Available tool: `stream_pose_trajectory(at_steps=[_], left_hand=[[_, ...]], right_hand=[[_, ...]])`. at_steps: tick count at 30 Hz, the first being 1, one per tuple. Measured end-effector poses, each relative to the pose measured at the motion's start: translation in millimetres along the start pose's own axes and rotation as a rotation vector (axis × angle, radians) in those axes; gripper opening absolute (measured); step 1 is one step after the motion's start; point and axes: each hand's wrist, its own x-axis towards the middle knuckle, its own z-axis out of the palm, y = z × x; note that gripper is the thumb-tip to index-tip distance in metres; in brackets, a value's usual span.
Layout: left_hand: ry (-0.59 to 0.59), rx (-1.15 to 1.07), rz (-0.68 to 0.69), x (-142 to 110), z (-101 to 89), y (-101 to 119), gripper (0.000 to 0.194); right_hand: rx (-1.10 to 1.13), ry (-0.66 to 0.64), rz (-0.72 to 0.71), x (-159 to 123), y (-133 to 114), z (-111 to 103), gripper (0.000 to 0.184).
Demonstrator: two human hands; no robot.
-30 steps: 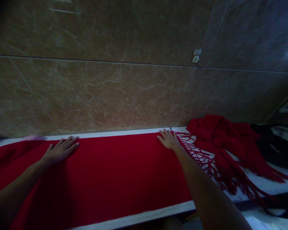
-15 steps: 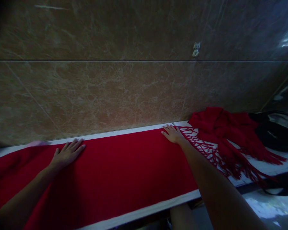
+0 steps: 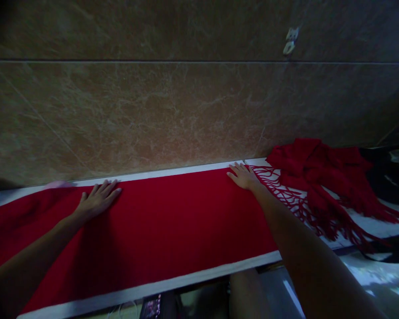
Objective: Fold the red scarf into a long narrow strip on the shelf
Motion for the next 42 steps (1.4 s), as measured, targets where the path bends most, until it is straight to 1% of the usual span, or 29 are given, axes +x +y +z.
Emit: stream_pose_trajectory(at_steps=[3, 6, 9, 12, 16, 22, 30, 35, 39, 42], left_hand=[[-0.061, -0.097, -0.131, -14.6, -9.2, 4.8, 0.073], [-0.08, -0.119, -0.243, -32.3, -13.9, 10.1, 0.076], [-0.106, -0.121, -0.303, -46.4, -15.6, 19.7, 0.078], [-0.113, -0.098, -0.32, -53.0, -16.9, 28.7, 0.076], [-0.104, -0.058, -0.32, -54.4, -19.7, 33.0, 0.073], [-0.101, -0.054, -0.294, -53.9, -20.9, 30.6, 0.072], [-0.069, -0.12, -0.262, -49.3, -12.8, 20.7, 0.076], [-0.076, -0.14, -0.276, -51.6, -15.5, 23.3, 0.076], [-0.103, -0.146, -0.301, -54.1, -19.5, 25.8, 0.077], [-0.108, -0.157, -0.296, -53.7, -19.6, 25.3, 0.079]], right_hand=[[-0.018, 0.003, -0.015, -1.8, -0.6, -1.1, 0.071], [-0.026, 0.01, -0.024, -1.3, 0.2, -0.2, 0.071], [-0.023, 0.023, -0.037, 1.0, 1.0, 2.3, 0.072], [-0.014, 0.034, -0.054, 2.6, 0.9, 4.4, 0.073], [-0.012, 0.054, -0.057, 2.2, 0.1, 5.4, 0.071], [0.003, 0.053, -0.057, 5.0, 2.4, 7.7, 0.072], [-0.023, 0.075, -0.087, 10.4, 9.8, 12.6, 0.073], [-0.054, 0.076, -0.077, 11.1, 7.4, 11.3, 0.074], [-0.039, 0.074, -0.077, 10.9, 5.6, 11.1, 0.074], [-0.025, 0.066, -0.069, 10.4, 5.2, 11.0, 0.074]])
